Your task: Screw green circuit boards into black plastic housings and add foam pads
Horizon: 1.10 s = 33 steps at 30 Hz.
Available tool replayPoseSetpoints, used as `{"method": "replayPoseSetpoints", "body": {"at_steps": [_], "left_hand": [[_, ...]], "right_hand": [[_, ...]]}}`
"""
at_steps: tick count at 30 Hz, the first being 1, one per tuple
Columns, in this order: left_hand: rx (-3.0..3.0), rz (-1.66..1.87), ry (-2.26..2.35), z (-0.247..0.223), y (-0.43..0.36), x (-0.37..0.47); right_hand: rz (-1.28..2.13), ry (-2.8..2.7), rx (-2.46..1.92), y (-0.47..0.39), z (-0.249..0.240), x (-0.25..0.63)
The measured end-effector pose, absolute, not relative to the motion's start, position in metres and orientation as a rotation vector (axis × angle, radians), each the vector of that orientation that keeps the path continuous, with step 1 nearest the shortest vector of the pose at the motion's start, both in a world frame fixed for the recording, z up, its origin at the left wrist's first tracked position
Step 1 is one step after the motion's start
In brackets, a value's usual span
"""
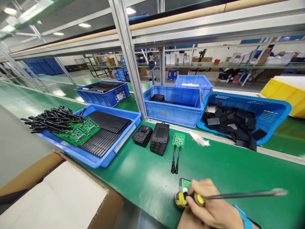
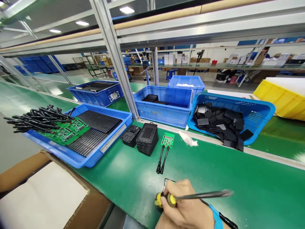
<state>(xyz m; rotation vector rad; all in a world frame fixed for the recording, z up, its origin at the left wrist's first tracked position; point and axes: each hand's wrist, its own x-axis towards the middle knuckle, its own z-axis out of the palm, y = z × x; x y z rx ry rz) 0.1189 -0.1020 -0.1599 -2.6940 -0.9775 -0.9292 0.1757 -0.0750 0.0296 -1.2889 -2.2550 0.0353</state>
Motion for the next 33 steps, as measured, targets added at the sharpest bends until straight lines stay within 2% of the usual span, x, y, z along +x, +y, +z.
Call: {"method": "replayPoseSetpoints", "body": {"at_steps": [2, 4, 8, 11, 14, 19, 29, 33], "left_hand": [[-2.769, -0.757, -0.915, -0.166, -0.104, 0.118], [-2.75, -0.79, -0.863, -0.159, -0.105, 0.109], [-2.727, -0.833, -0.626, -0.104, -0.089, 0.075], [-3.15, -0.746, -0.389, -0.056, -0.057, 0.049], [-3.558, -0.738, -0.283, -0.034, -0.027, 0.037], [-3.69, -0.635, -0.273, -0.039, -0.012, 0.038], [-3.565, -0.582, -0.397, -0.038, -0.025, 0.036], [-3.451, -0.514, -0.328, -0.033, -0.027, 0.039]], "right_hand": [[0.021, -2.353, -1.278, -0.079, 0.028, 0.173], [0.093, -2.351, -1.333, -0.08, 0.029, 0.176], [0.069, -2.06, -1.367, -0.086, 0.054, 0.197], [-0.02, -1.923, -1.361, -0.101, 0.073, 0.212], [-0.129, -1.98, -1.335, -0.115, 0.065, 0.212], [-0.2, -2.191, -1.349, -0.117, 0.03, 0.206], [-0.197, -2.175, -1.411, -0.134, 0.029, 0.23], [-0.178, -2.027, -1.699, -0.124, 0.029, 0.263]]}}
